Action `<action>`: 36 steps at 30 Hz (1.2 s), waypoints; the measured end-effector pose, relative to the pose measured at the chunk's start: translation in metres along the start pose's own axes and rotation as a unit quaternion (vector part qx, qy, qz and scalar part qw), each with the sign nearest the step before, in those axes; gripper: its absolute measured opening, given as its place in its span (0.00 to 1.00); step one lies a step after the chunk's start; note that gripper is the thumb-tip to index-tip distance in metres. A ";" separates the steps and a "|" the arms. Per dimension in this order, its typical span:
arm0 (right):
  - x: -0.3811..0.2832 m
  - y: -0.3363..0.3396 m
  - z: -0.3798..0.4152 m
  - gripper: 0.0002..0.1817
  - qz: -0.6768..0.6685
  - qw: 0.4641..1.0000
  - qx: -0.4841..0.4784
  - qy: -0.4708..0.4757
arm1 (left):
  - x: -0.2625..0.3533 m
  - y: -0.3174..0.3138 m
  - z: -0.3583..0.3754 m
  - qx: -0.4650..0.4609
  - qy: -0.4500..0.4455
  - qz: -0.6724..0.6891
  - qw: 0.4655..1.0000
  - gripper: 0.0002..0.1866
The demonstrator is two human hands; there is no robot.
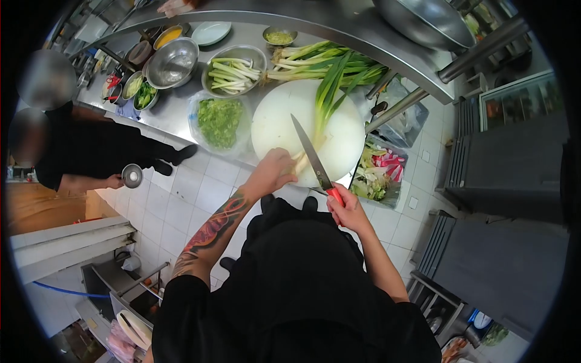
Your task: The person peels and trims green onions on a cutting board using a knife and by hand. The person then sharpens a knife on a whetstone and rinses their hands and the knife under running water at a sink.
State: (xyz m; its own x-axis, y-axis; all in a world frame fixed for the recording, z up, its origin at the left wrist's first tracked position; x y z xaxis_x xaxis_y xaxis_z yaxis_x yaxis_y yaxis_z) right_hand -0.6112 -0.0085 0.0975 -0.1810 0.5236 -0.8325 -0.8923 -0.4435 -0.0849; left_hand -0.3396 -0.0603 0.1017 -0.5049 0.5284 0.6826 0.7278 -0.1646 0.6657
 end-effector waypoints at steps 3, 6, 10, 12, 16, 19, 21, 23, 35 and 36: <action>-0.002 -0.008 0.000 0.26 0.110 0.991 0.049 0.064 | 0.010 -0.004 0.006 0.059 -0.003 -0.046 0.997 0.21; -0.025 -0.020 0.005 0.24 0.246 0.956 0.099 0.122 | 0.003 -0.016 0.013 0.136 0.029 -0.069 0.988 0.18; -0.043 -0.030 0.002 0.22 0.250 0.961 0.101 0.068 | 0.000 -0.019 0.015 0.205 0.038 -0.069 0.975 0.14; -0.041 -0.030 -0.005 0.22 0.315 0.931 0.125 0.135 | -0.001 -0.019 0.017 0.215 0.039 -0.057 0.974 0.13; -0.038 -0.037 -0.006 0.18 0.370 0.901 0.157 0.163 | -0.003 -0.016 0.023 0.211 0.063 -0.038 0.975 0.08; -0.034 -0.039 -0.013 0.18 0.409 0.883 0.154 0.169 | -0.005 -0.019 0.026 0.216 0.069 -0.029 0.973 0.07; -0.034 -0.041 -0.016 0.17 0.436 0.874 0.145 0.158 | -0.008 -0.022 0.027 0.224 0.071 -0.031 0.972 0.07; -0.040 -0.045 -0.014 0.17 0.429 0.878 0.143 0.157 | -0.008 -0.022 0.029 0.246 0.050 -0.023 0.968 0.08; -0.046 -0.048 -0.006 0.17 0.488 0.861 0.124 0.065 | -0.010 -0.018 0.039 0.189 0.059 -0.005 0.980 0.11; -0.052 -0.047 -0.001 0.16 0.465 0.872 0.125 0.087 | -0.006 -0.014 0.039 0.185 0.056 -0.003 0.981 0.11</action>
State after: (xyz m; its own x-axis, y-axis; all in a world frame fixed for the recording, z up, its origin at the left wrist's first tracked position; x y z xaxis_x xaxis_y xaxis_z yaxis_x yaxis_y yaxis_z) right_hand -0.5598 -0.0157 0.1446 -0.8285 -0.1064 -0.5498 -0.4588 -0.4339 0.7754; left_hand -0.3279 -0.0287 0.0764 -0.5426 0.4305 0.7213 0.8327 0.1622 0.5295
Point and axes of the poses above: each hand's wrist, its own z-axis away from the middle knuckle, its own y-axis out of the back of the hand, x = y × z, the point moved 4 cm from there along -z, towards the middle knuckle, and after that the axes turned 7 degrees about -y, right-handed, at the moved point
